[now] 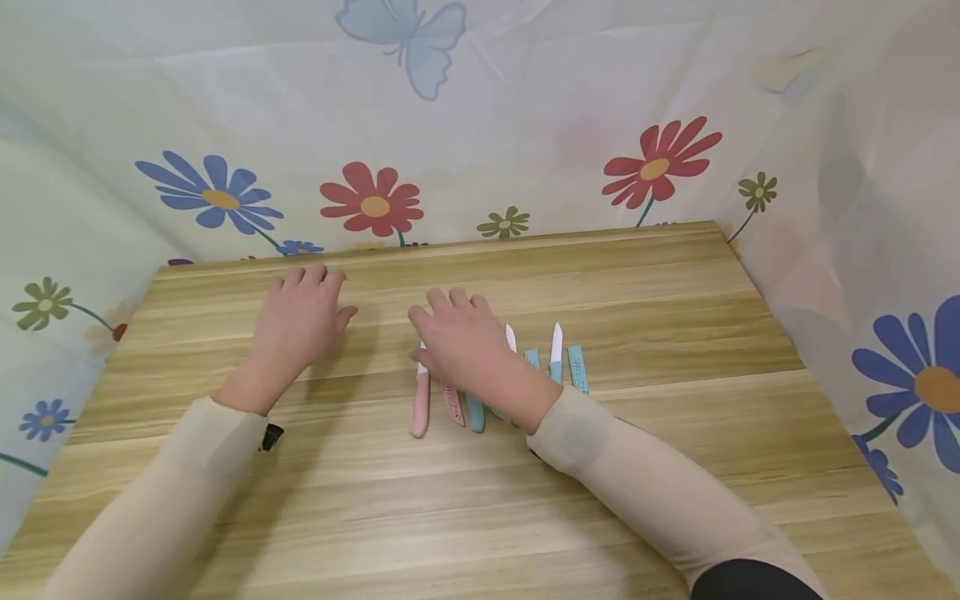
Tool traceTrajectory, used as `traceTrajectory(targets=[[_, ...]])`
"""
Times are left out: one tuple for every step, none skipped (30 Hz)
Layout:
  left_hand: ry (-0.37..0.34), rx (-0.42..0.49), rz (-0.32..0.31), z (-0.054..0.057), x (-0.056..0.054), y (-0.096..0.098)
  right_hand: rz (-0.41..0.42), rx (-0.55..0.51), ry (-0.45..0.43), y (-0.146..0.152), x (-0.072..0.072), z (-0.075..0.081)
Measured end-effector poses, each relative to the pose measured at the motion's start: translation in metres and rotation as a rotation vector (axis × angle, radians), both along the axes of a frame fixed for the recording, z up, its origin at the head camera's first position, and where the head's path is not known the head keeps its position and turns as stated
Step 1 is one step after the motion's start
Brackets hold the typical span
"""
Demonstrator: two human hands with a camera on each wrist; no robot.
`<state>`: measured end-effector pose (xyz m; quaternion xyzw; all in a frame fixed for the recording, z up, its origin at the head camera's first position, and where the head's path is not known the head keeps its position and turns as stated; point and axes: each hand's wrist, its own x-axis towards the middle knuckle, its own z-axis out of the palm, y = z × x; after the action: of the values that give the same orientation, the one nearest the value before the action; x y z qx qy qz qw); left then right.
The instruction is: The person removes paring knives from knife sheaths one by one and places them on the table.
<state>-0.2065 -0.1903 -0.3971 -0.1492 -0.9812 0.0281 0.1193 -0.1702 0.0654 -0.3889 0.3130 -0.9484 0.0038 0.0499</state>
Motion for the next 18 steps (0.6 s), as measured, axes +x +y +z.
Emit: traceTrajectory(targets=[[-0.013,-0.002,0.009,-0.001,-0.004,-0.004,-0.003,0.005,0.000,-0.001,0.000,-0.001],[-0.022,-0.005,0.017,-0.001,-0.008,-0.008,-0.006,0.012,0.000,-0.002,-0.001,-0.001],[-0.034,-0.007,0.025,-0.002,-0.012,-0.011,-0.009,0.019,0.001,-0.003,-0.001,-0.001],[-0.043,-0.009,0.033,-0.002,-0.016,-0.015,-0.011,0.025,0.001,-0.004,-0.001,-0.002],[-0.053,-0.011,0.041,-0.002,-0.020,-0.017,-0.012,0.032,0.001,-0.005,-0.002,-0.002],[-0.065,-0.013,0.049,-0.003,-0.024,-0.020,-0.014,0.040,0.000,-0.006,-0.002,-0.002],[-0.075,-0.016,0.056,-0.003,-0.029,-0.022,-0.016,0.047,-0.001,-0.007,-0.003,-0.002],[-0.086,-0.023,0.063,-0.004,-0.033,-0.025,-0.017,0.051,-0.001,-0.008,-0.003,-0.003],[-0.097,-0.024,0.071,-0.004,-0.037,-0.026,-0.016,0.052,-0.001,-0.009,-0.003,-0.003],[-0.107,-0.031,0.079,-0.005,-0.041,-0.028,-0.016,0.051,-0.003,-0.010,-0.003,-0.004],[-0.118,-0.033,0.088,-0.005,-0.045,-0.029,-0.015,0.051,-0.004,-0.011,-0.004,-0.004],[-0.129,-0.038,0.097,-0.006,-0.049,-0.030,-0.014,0.051,-0.005,-0.012,-0.004,-0.004],[-0.136,-0.040,0.105,-0.007,-0.053,-0.032,-0.013,0.050,-0.005,-0.013,-0.004,-0.004],[-0.141,-0.040,0.114,-0.008,-0.057,-0.033,-0.013,0.049,-0.006,-0.014,-0.004,-0.004],[-0.147,-0.038,0.123,-0.008,-0.060,-0.033,-0.013,0.050,-0.007,-0.015,-0.004,-0.004],[-0.158,-0.039,0.131,-0.008,-0.063,-0.034,-0.013,0.049,-0.013,-0.016,-0.004,-0.003],[-0.168,-0.036,0.140,-0.008,-0.066,-0.034,-0.012,0.047,-0.014,-0.017,-0.004,-0.003],[-0.181,-0.036,0.148,-0.007,-0.069,-0.034,-0.010,0.046,-0.014,-0.017,-0.004,-0.004]])
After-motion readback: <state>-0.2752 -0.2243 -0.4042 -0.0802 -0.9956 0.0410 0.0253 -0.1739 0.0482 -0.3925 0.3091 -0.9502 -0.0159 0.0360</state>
